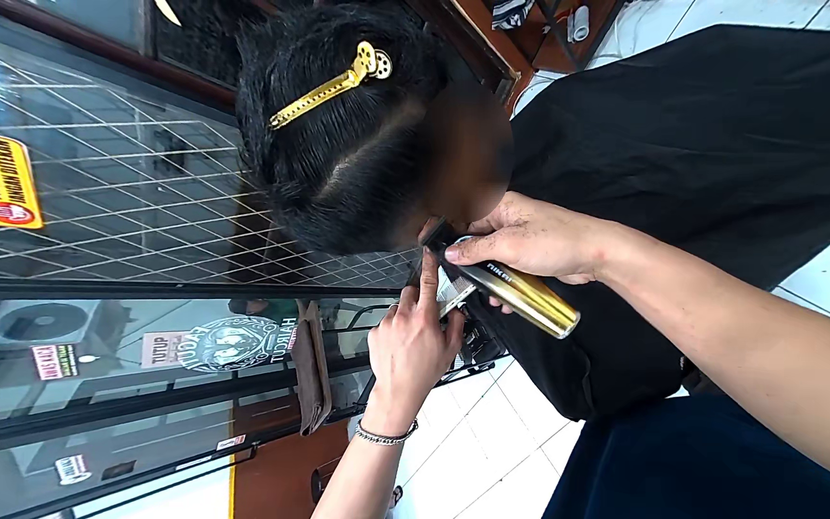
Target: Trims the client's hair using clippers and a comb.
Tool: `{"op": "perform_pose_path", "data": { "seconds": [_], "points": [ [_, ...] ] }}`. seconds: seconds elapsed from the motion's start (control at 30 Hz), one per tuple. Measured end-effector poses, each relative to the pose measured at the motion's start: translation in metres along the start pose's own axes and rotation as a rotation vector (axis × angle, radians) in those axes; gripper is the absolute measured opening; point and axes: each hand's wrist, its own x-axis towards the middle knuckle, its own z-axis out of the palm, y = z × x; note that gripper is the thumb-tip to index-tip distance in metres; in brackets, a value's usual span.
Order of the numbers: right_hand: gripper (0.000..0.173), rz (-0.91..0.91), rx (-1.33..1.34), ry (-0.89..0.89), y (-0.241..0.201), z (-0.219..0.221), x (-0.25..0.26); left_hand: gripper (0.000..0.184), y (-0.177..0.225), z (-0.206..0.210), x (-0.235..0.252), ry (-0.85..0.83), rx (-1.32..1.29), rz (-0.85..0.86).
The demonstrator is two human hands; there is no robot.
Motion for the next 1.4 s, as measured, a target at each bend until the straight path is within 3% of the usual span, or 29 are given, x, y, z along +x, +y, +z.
{"op": "perform_pose_path", "data": {
  "seconds": [0.1,0.2,0.93,1.07,1.23,1.4],
  "points": [
    [0.024,-0.157,-0.393,0.249,0.007,-0.012,-0.008,0.074,-0.001,0.0,0.0,0.019,-0.005,-0.001],
    [0.027,-0.15,-0.642,0.442,0.006,-0.017,-0.013,0.073,-0.002,0.0,-0.001,0.022,-0.023,-0.004],
    [0.032,-0.224,-0.693,0.437,0.002,0.011,-0.004,0.075,0.001,0.003,-0.001,0.014,-0.035,-0.031],
    [0.027,-0.239,-0.532,0.334,0.013,0.006,-0.005,0.075,0.0,0.004,-0.001,0.006,-0.026,-0.029],
    [0.031,-0.043,0.097,0.03,0.019,0.005,-0.001,0.071,0.001,0.004,0.0,-0.003,-0.011,-0.033],
    [0.032,-0.023,0.165,-0.009,0.013,0.012,0.011,0.065,-0.001,0.005,0.0,-0.009,-0.01,-0.033]
  ]
}}
